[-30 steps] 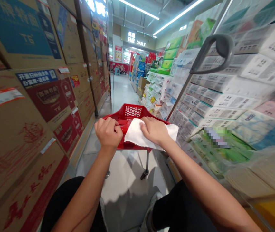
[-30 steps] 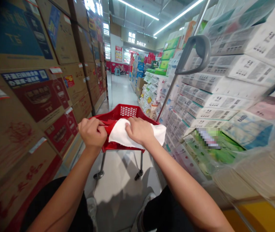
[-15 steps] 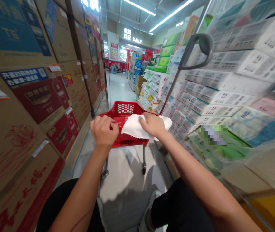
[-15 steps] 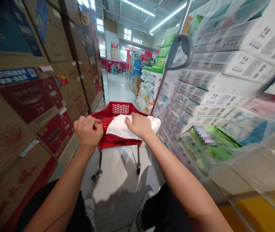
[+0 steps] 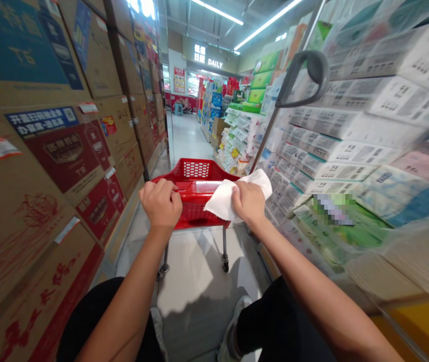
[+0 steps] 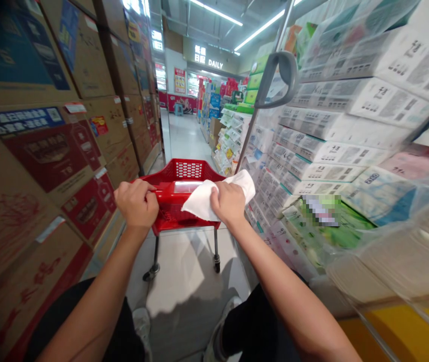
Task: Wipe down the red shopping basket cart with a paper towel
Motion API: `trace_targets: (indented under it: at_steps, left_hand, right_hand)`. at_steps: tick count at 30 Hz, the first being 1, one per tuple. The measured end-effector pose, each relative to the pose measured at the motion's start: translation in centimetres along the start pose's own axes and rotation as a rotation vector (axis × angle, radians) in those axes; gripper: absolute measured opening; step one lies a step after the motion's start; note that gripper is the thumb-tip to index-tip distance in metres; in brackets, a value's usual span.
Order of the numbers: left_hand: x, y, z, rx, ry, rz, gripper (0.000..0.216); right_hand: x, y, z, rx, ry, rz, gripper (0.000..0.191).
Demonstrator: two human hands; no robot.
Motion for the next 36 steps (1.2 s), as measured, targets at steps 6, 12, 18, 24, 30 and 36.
trace_targets:
  at_steps: [6,12,18,24,30,36]
  left_hand:
    - [0.1,0.3,0.1,-0.008,-0.022,0.0,0.015]
    - [-1.0,0.8,0.0,-0.173,0.025,0.011,0.015]
    - [-1.6,-1.9,-1.3,-0.384,0.126,0.091,0.035]
    - [-0.4,-7.0,1.6,-0.494,-0.085,-0.028,0.056]
    - [-2.0,-4.8,5.3,-0.418,-0.415,0.118,0.058]
    - [-3.7,-0.1,7.8,-0.373,-0.563,0.222,0.048]
  right_hand:
    - [0.5,-6.6,-0.5,0.13,0.063,-0.099,0.048]
    - [2.3,-13.4,0.5,0.124,-0.07,-0.298,0.045]
    - [2.7,-14.7,0.4,0.11,-0.114,-0.404,0.048]
    - [1.7,-11.4,-0.2,0.104,-0.145,-0.438,0.042]
    - [2.2,-4.2,0.1,0.156,-0.23,-0.39,0.041]
    - [2.7,0.8,0.3,0.262,-0.201,-0.246,0.055]
Point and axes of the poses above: each hand's wrist, its own x-axis towards the middle knuckle, its own z-axis out of the palm, y = z × x, the point moved 10 cm from there along x, towards the middle knuckle, and after that the axes turned 1 degree about x, right-handed, at the moved point
